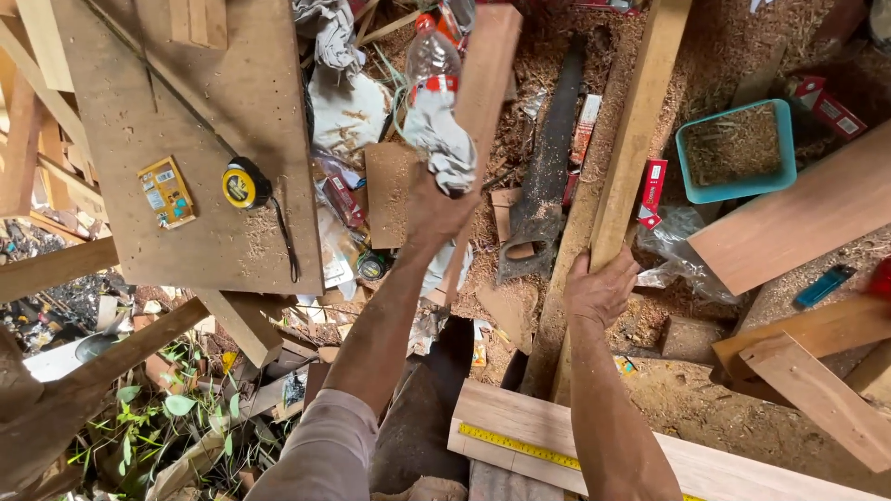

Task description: Measuring a wooden plank with a tape measure and marking it with a pencil and a try square.

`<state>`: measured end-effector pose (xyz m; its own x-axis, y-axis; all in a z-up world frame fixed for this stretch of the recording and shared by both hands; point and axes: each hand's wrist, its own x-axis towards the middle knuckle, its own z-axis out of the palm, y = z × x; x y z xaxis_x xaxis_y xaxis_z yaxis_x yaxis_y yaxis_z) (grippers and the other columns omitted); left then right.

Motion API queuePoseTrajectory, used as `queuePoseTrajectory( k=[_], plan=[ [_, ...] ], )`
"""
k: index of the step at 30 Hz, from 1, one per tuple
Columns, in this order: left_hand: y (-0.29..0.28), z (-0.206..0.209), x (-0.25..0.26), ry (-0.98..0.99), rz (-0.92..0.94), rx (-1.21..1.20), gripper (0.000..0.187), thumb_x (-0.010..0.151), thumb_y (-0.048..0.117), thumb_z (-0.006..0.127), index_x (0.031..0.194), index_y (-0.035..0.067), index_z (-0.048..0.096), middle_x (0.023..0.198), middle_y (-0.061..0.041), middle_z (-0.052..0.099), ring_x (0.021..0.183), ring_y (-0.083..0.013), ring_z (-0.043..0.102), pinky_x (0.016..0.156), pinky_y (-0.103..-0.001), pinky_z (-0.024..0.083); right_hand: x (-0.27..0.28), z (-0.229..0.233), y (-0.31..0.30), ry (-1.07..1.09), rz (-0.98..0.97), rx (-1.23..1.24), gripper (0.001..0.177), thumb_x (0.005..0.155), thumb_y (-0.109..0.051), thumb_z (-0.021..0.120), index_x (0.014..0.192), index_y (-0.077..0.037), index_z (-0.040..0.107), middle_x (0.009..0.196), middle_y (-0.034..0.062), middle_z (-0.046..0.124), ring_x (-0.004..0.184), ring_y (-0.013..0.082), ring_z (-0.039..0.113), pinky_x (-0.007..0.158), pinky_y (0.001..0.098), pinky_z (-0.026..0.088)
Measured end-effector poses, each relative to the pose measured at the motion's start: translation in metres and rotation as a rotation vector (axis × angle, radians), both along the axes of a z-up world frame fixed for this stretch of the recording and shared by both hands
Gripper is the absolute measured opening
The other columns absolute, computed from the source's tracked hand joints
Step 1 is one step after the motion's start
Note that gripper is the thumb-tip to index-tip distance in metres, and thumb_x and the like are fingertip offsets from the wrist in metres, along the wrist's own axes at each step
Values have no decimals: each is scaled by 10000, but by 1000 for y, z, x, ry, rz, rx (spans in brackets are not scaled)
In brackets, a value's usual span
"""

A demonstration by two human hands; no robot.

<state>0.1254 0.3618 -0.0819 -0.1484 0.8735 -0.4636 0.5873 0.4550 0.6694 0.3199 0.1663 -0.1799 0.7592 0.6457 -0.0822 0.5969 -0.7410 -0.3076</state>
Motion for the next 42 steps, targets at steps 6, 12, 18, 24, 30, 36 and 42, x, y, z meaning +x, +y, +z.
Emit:
queuePoseTrajectory(
  k=[6,12,18,24,30,36,42],
  plan=[
    [18,-39,-44,246,56,70,619,604,313,770,1147,71,598,1182,-151,607,1080,-457,682,960,-567,568,0,0,-1,-2,1,13,551,854,-354,792,1299,-146,542,1079,136,573,999,405,641,770,585,579],
    [34,-14,-35,370,-13,-57,765,637,345,728,1327,67,547,1196,-207,674,1084,-477,697,967,-626,546,2,-4,-3,-20,8,13,546,864,-364,799,1298,-147,549,1107,128,596,1030,382,655,773,556,588],
    [31,-24,-32,628,-173,261,871,663,182,788,1446,-1,452,1365,-250,525,1319,-507,527,1109,-706,423,1,-1,-3,-17,14,1,539,881,-346,796,1300,-118,545,1118,143,604,1035,396,653,760,579,589],
    [-3,-47,-29,952,-307,681,976,840,300,785,1624,112,235,1579,-188,381,1512,-398,306,1221,-665,214,-1,8,2,-23,18,10,534,881,-340,808,1294,-116,552,1118,139,604,1040,390,654,768,573,592],
    [-64,-111,21,534,-722,632,591,911,416,698,1428,176,544,1276,-130,639,1253,-343,596,1080,-588,443,0,4,2,-12,13,0,520,895,-338,796,1293,-123,540,1113,122,599,1058,372,648,776,568,595],
    [-88,-162,73,186,-450,-253,725,893,427,667,1484,97,407,1267,-224,622,1099,-433,700,865,-587,576,-3,14,5,-1,9,-11,483,916,-303,790,1281,-111,538,1082,122,616,1032,360,661,750,552,603],
    [-99,-150,65,65,-185,-117,219,939,353,692,1125,243,655,1109,-18,727,1038,-278,750,903,-483,577,-1,9,1,-14,41,5,511,895,-331,782,1281,-103,538,1106,143,594,1025,386,648,750,579,588]
  ],
)
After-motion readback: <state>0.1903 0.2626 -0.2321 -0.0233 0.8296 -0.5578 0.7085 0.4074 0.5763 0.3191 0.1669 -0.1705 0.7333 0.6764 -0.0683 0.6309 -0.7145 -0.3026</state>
